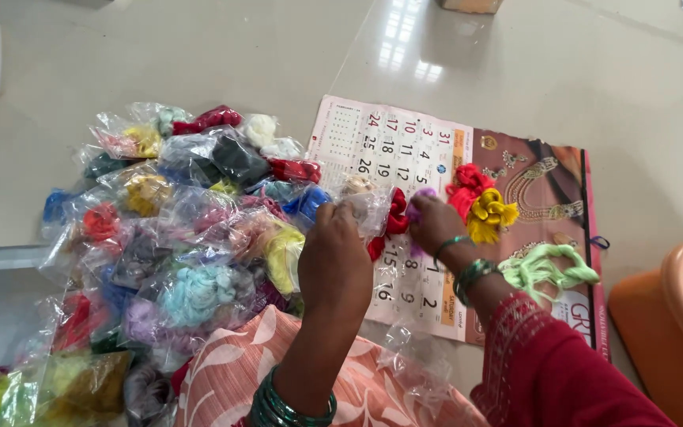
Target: The person sits on the floor and shapes colorful wool yarn into flower-like decorations, twisting and folding each strand by hand and placing the finished flowers on a calendar on the floor. They work through red, yellow, and green yarn one piece at a time.
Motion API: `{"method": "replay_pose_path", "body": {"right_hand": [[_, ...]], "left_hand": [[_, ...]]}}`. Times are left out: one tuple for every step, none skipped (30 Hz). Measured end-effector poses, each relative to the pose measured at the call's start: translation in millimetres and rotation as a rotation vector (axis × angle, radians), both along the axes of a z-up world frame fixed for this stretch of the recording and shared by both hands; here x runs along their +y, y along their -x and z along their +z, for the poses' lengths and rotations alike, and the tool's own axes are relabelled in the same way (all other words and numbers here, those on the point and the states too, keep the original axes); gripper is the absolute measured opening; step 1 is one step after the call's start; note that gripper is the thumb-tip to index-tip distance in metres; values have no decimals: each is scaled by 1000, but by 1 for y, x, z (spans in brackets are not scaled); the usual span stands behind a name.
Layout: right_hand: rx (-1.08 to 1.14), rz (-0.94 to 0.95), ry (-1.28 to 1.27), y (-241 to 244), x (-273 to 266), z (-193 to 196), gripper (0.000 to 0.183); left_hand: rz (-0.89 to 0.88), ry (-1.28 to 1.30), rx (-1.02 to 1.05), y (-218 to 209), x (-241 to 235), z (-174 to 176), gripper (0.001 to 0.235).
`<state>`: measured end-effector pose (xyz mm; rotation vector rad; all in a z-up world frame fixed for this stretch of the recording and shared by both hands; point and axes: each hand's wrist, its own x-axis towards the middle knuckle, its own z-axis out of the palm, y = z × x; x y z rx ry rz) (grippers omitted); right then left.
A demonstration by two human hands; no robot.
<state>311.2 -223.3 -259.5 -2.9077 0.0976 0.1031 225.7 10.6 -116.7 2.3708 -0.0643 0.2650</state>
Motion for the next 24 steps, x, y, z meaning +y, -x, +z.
{"method": "replay_pose_path", "body": {"right_hand": [[8,-7,1,15,-2,-10,44],[-30,38,-25,30,-3,-20,34],[-79,81,-46,43,-6,-27,23],[-80,71,-41,64,-12,-19,23],[-132,112,4,85,-16,-11,22],[-183,152,49,106,-20,-2,20],[-183,142,50,118,-30,7,20],[-118,148,-142,131,-40,16,26],[-60,152,-330,143,-52,28,32],[-66,140,-325,148,-72,36,32],[-81,51,-452,151,-91,45,38],[-98,-37,-578,154,-111,54,43],[-97,-48,-570,161,-112,78,43],[-118,-152,-788,167,-112,102,45],[-145,-257,-1009,172,-110,125,46],[-151,-267,-1005,184,-110,138,46],[-190,-323,-1224,194,-110,150,41],[-231,-376,-1444,203,-110,162,36],[-236,-378,-1443,213,-110,167,36],[-207,-452,-1572,223,-110,171,34],[-170,-525,-1702,233,-110,174,33],[-170,-526,-1703,238,-96,176,33],[-154,-591,-1786,244,-82,178,31],[-138,-657,-1867,251,-69,180,29]], "left_hand": [[-7,1,8,2,-1,1,30],[-25,33,7,4,-1,3,31],[-46,68,-3,4,-3,7,33],[-55,73,-3,4,-5,6,33],[-82,96,-36,4,-6,5,35],[-108,118,-68,5,-7,5,36],[-118,119,-67,7,-8,0,36],[-134,105,-107,10,-8,-5,35],[-152,96,-151,11,-11,-8,33],[-164,101,-155,14,-11,-4,33],[-175,85,-157,16,-12,0,32],[-185,70,-159,18,-13,3,30],[-196,79,-155,22,-16,4,30],[-220,86,-141,26,-18,5,30],[-246,89,-130,28,-20,6,30],[-257,94,-130,31,-23,6,30],[-273,87,-128,33,-26,5,31],[-288,80,-126,35,-29,5,31],[-292,81,-128,38,-33,3,31],[-317,60,-112,41,-38,2,32],[-337,38,-93,44,-41,-1,33],[-338,37,-93,48,-45,-1,33],[-374,19,-79,53,-50,-2,30],[-409,2,-65,58,-55,-2,27]]}}
